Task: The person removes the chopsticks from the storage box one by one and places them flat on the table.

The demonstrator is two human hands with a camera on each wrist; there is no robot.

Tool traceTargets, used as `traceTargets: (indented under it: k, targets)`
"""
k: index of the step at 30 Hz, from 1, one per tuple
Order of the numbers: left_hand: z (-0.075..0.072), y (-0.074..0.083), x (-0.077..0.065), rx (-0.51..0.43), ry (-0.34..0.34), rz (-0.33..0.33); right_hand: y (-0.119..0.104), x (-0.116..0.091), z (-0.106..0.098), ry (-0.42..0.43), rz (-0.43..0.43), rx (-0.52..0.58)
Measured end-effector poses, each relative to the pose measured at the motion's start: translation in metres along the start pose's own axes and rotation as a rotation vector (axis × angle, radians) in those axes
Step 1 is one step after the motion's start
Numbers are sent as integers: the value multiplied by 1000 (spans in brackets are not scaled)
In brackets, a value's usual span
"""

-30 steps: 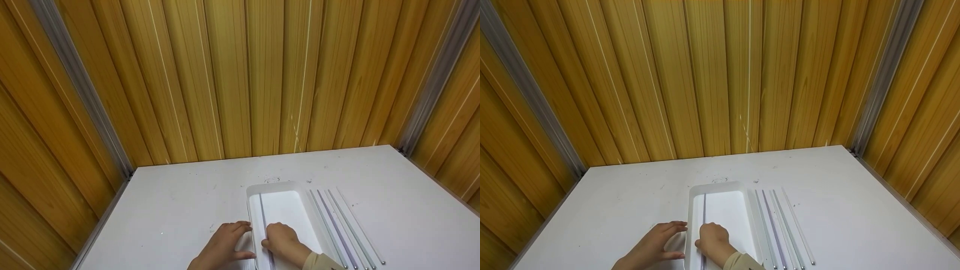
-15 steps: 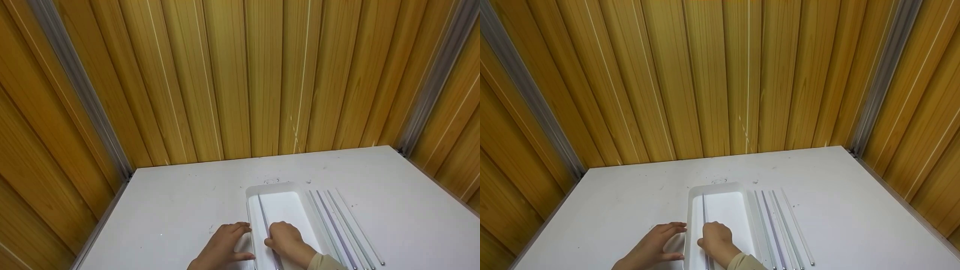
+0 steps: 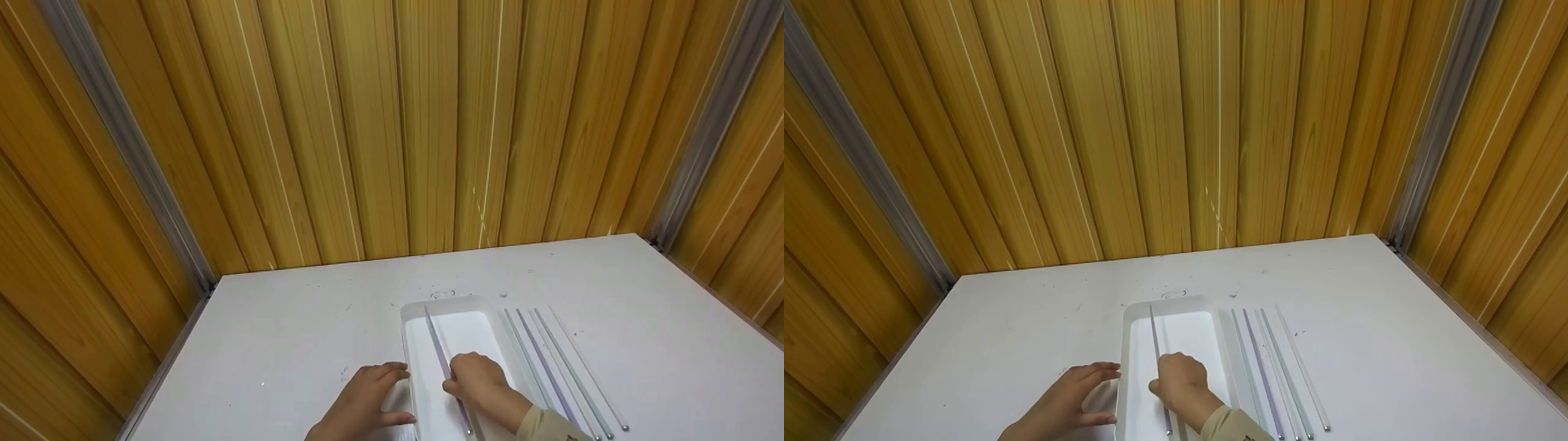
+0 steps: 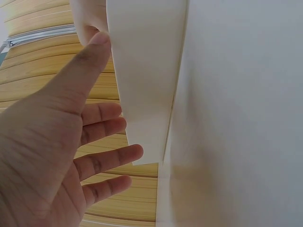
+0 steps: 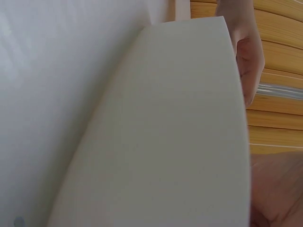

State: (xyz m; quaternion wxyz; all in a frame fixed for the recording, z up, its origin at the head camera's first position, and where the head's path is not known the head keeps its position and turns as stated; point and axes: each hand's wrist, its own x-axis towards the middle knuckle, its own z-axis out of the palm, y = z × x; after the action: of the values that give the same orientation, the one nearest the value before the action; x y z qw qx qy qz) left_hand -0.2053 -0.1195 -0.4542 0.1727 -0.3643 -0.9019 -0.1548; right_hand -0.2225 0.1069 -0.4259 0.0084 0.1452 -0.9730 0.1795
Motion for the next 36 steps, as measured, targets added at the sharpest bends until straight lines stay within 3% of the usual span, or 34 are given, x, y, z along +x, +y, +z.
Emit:
traceTargets:
  k: [5,15,20,36]
  targets:
    - [1,-1,0,10,19,18,6,-1,-7,6,20,-15]
    - [1,-1,1,22,-20,6,23,-4,-17,-22,71,-45]
    - [3,-3,0,34,3,31,31,-4,-19,-1,87,-71]
    - [2,-2,0,5,0,21,51,-13,-33,31,99,-64]
